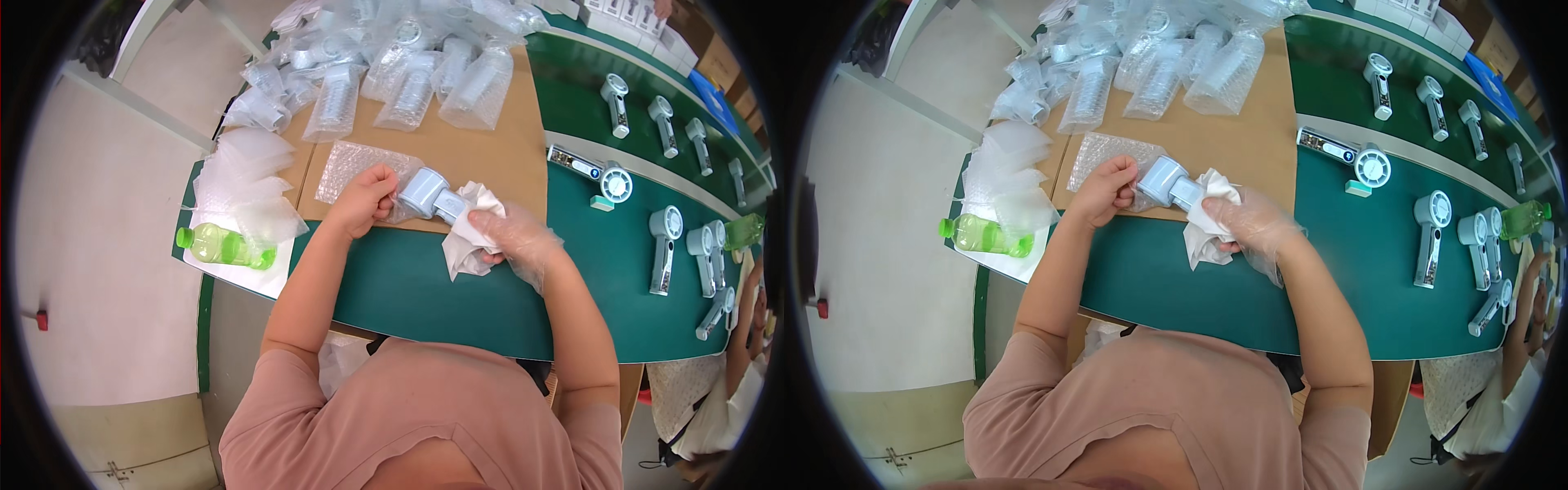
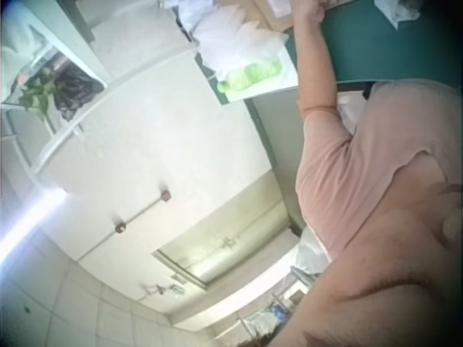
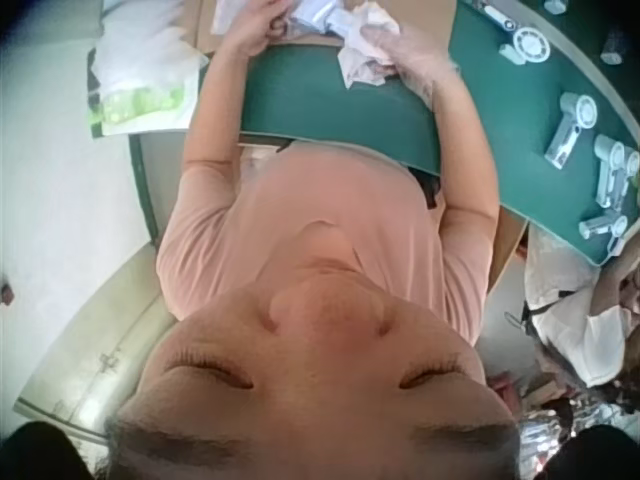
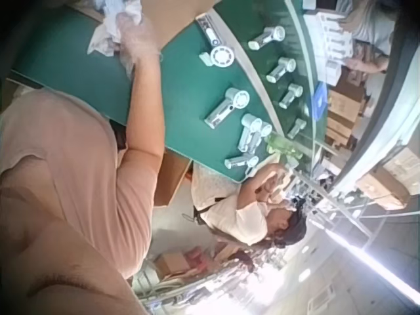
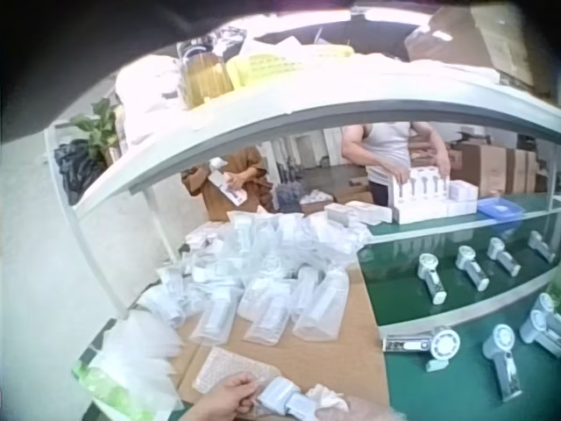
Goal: The person wipes the surface of small white electronic devices using a white cloth. They pick up each device from a pile of bubble-wrapped items, wipe it thoroughly, and place it on the green table. The person occasionally uses a green liquid from a bottle to moisten the cloth during the process.
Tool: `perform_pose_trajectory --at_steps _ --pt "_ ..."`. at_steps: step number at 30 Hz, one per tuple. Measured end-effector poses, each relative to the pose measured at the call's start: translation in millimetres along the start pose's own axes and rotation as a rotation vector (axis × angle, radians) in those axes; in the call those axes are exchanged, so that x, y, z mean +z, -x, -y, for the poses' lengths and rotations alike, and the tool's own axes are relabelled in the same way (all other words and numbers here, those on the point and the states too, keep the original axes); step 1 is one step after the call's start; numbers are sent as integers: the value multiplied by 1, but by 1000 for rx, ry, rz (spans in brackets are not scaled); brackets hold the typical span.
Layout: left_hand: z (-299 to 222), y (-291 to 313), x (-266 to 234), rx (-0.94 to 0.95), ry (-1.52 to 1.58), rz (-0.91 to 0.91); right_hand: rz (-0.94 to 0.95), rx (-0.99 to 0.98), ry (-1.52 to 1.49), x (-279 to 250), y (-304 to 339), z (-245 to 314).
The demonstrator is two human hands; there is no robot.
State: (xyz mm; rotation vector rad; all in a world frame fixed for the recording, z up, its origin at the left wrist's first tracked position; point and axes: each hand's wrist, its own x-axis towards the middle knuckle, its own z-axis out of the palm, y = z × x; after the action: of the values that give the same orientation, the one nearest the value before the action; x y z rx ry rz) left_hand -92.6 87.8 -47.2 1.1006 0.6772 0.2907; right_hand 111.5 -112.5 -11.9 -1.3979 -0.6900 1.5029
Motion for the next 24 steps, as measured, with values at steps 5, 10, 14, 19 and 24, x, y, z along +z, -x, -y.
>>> perform_pose_trajectory --at_steps 5,10,14,19,24 --pt "-18 -8 34 484 -1063 -276 26 37 -2 6 -1 3" --pt "-17 8 105 867 -1668 -222 -114 -10 93 6 -13 -10" --pt "2 27 97 1004 -1318 -286 -232 -58 -108 12 -2 -14" --pt "18 12 84 844 -823 -607 4 -195 -540 12 -3 -17" --pt "6 -18 84 919 -615 -340 194 -208 -710 24 9 -22"
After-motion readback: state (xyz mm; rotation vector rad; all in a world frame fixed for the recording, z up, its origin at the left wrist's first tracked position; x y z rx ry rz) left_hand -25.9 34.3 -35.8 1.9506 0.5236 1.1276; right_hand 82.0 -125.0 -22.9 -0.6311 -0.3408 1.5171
